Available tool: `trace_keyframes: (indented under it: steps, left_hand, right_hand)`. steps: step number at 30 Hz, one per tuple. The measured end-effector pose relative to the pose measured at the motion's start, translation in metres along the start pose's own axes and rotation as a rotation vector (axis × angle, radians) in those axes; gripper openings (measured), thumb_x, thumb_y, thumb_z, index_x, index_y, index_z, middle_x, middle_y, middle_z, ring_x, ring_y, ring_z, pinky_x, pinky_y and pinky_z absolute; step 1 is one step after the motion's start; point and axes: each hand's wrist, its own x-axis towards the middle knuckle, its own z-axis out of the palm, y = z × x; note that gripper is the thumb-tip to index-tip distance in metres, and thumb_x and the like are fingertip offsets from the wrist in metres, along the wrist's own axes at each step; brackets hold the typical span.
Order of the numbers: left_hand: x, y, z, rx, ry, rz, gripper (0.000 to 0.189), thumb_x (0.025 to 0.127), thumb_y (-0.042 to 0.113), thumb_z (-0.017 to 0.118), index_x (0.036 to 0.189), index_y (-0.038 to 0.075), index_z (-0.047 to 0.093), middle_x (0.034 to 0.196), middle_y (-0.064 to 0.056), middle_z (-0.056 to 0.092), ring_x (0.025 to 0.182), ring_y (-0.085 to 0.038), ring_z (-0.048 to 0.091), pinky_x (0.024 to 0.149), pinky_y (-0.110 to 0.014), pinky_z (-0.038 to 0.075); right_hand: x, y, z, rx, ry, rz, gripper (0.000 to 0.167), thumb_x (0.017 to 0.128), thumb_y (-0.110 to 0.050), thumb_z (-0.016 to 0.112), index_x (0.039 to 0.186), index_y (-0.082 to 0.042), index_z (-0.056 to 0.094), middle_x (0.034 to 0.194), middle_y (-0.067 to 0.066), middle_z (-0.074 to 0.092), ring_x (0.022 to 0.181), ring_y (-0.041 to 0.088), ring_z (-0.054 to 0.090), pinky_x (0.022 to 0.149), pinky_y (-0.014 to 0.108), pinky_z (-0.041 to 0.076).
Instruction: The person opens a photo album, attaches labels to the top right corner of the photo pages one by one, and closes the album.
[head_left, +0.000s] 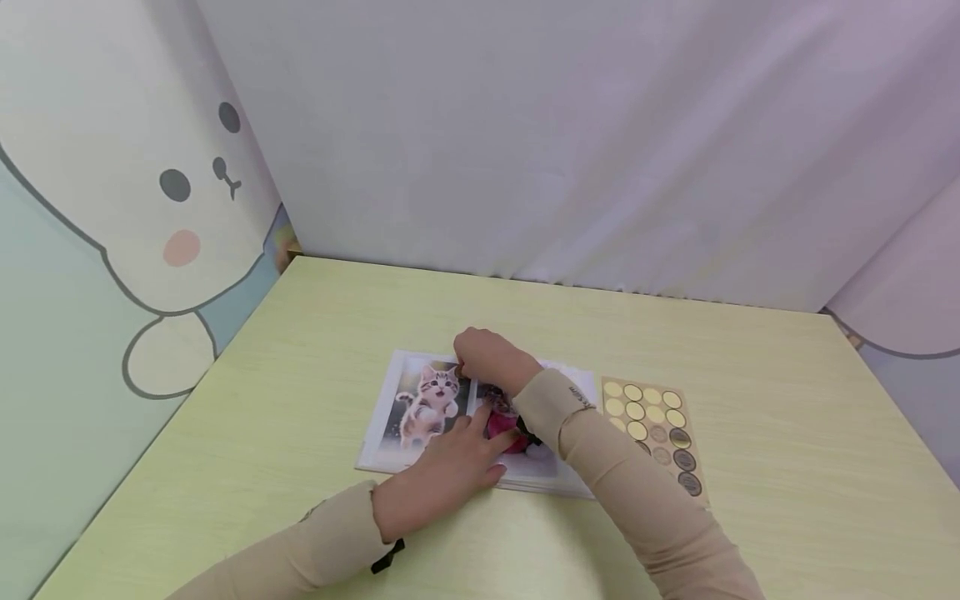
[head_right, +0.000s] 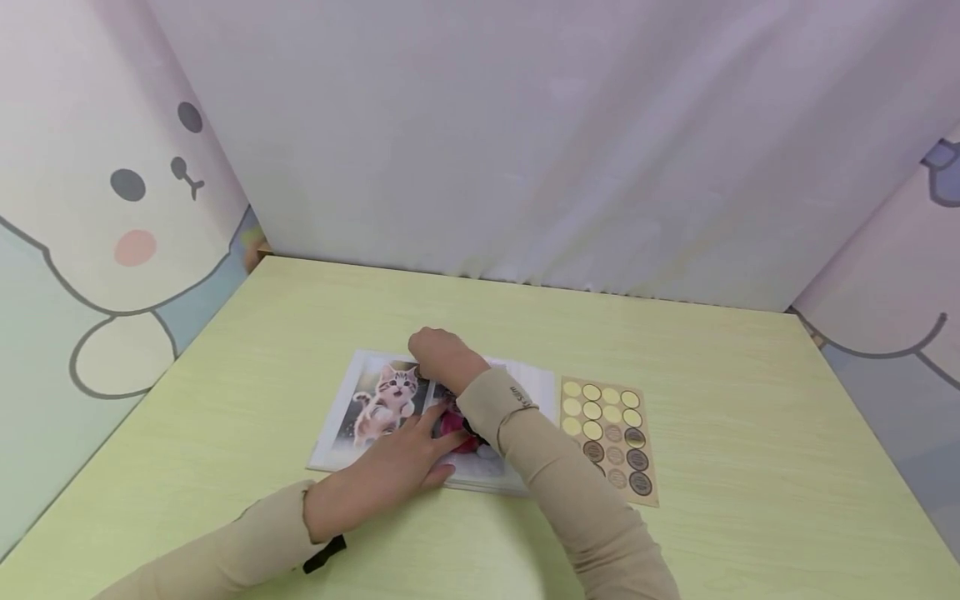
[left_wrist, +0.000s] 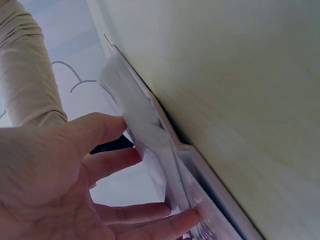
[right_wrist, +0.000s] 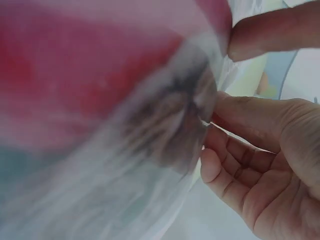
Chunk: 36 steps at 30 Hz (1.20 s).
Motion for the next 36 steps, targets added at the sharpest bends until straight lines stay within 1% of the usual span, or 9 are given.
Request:
trace_keyframes:
  steps: [7, 12, 15, 17, 20, 22, 24, 28, 36]
  left_hand:
    - [0.0, -0.001, 0.0, -0.041, -0.009, 0.002, 0.035, 0.091, 0.03, 0.058, 0.125, 0.022, 0.057, 0.136, -0.022, 0.042, 0.099, -0.035, 0.058, 0.063, -0.041, 0.055]
    - [-0.001, -0.002, 0.0, -0.046, -0.017, 0.005, 0.036, 0.091, 0.029, 0.058, 0.126, 0.022, 0.057, 0.136, -0.022, 0.042, 0.101, -0.035, 0.057, 0.066, -0.042, 0.055]
    - [-0.001, -0.001, 0.0, -0.026, -0.008, 0.011, 0.037, 0.091, 0.03, 0.058, 0.127, 0.023, 0.056, 0.135, -0.022, 0.044, 0.097, -0.034, 0.058, 0.063, -0.039, 0.055]
    - [0.0, -0.001, 0.0, -0.007, -0.007, 0.01, 0.038, 0.09, 0.031, 0.058, 0.128, 0.025, 0.056, 0.133, -0.021, 0.044, 0.096, -0.033, 0.058, 0.061, -0.038, 0.055]
    - [0.001, 0.0, 0.0, 0.008, -0.018, -0.005, 0.04, 0.09, 0.033, 0.059, 0.129, 0.027, 0.055, 0.135, -0.02, 0.044, 0.098, -0.033, 0.057, 0.059, -0.038, 0.055]
    - [0.001, 0.001, 0.0, 0.022, -0.018, -0.012, 0.041, 0.089, 0.034, 0.059, 0.129, 0.027, 0.054, 0.135, -0.018, 0.044, 0.1, -0.033, 0.056, 0.057, -0.037, 0.055]
    - [0.001, 0.002, 0.0, 0.033, -0.004, -0.012, 0.041, 0.089, 0.034, 0.06, 0.129, 0.027, 0.055, 0.134, -0.017, 0.045, 0.098, -0.032, 0.055, 0.054, -0.035, 0.053]
    - [0.001, 0.003, 0.0, 0.075, 0.048, 0.009, 0.04, 0.087, 0.035, 0.062, 0.126, 0.026, 0.057, 0.129, -0.017, 0.049, 0.093, -0.03, 0.055, 0.049, -0.031, 0.05]
    - [0.003, 0.002, 0.002, 0.106, 0.071, 0.036, 0.042, 0.086, 0.037, 0.062, 0.126, 0.026, 0.056, 0.129, -0.02, 0.049, 0.095, -0.032, 0.056, 0.06, -0.033, 0.054]
  right_hand:
    - [-0.001, -0.004, 0.001, -0.072, -0.005, -0.008, 0.013, 0.091, -0.013, 0.058, 0.079, -0.01, 0.059, 0.078, 0.003, 0.056, 0.064, 0.014, 0.049, 0.06, 0.024, 0.04]
    - [-0.002, -0.003, -0.001, -0.029, -0.032, 0.0, 0.016, 0.091, -0.013, 0.058, 0.075, -0.011, 0.055, 0.073, 0.001, 0.05, 0.062, 0.013, 0.046, 0.058, 0.023, 0.038]
    - [-0.004, 0.0, -0.001, 0.027, -0.032, -0.007, 0.015, 0.09, -0.013, 0.059, 0.075, -0.009, 0.061, 0.073, 0.002, 0.054, 0.063, 0.013, 0.048, 0.059, 0.024, 0.04]
    - [-0.005, 0.004, -0.002, 0.072, -0.027, -0.005, 0.012, 0.09, -0.013, 0.058, 0.085, -0.008, 0.068, 0.083, 0.004, 0.061, 0.071, 0.013, 0.054, 0.066, 0.025, 0.045]
    - [-0.01, 0.012, -0.007, 0.128, -0.012, -0.002, 0.02, 0.091, -0.013, 0.057, 0.107, -0.008, 0.069, 0.103, 0.006, 0.065, 0.088, 0.016, 0.059, 0.08, 0.029, 0.05]
    - [-0.016, 0.018, -0.011, 0.16, -0.001, 0.006, 0.029, 0.092, -0.013, 0.055, 0.119, -0.008, 0.063, 0.111, 0.007, 0.063, 0.094, 0.017, 0.057, 0.085, 0.032, 0.049]
    - [-0.024, 0.024, -0.017, 0.18, 0.018, 0.002, 0.033, 0.092, -0.013, 0.055, 0.124, -0.006, 0.059, 0.111, 0.009, 0.062, 0.095, 0.019, 0.057, 0.087, 0.034, 0.049]
    - [-0.044, 0.04, -0.029, 0.215, 0.074, -0.003, 0.034, 0.092, -0.012, 0.056, 0.125, -0.004, 0.057, 0.108, 0.011, 0.063, 0.096, 0.021, 0.059, 0.085, 0.035, 0.05]
    - [-0.095, 0.072, -0.044, 0.234, 0.225, -0.01, 0.031, 0.089, -0.011, 0.061, 0.119, -0.003, 0.06, 0.097, 0.009, 0.063, 0.087, 0.021, 0.059, 0.074, 0.033, 0.051]
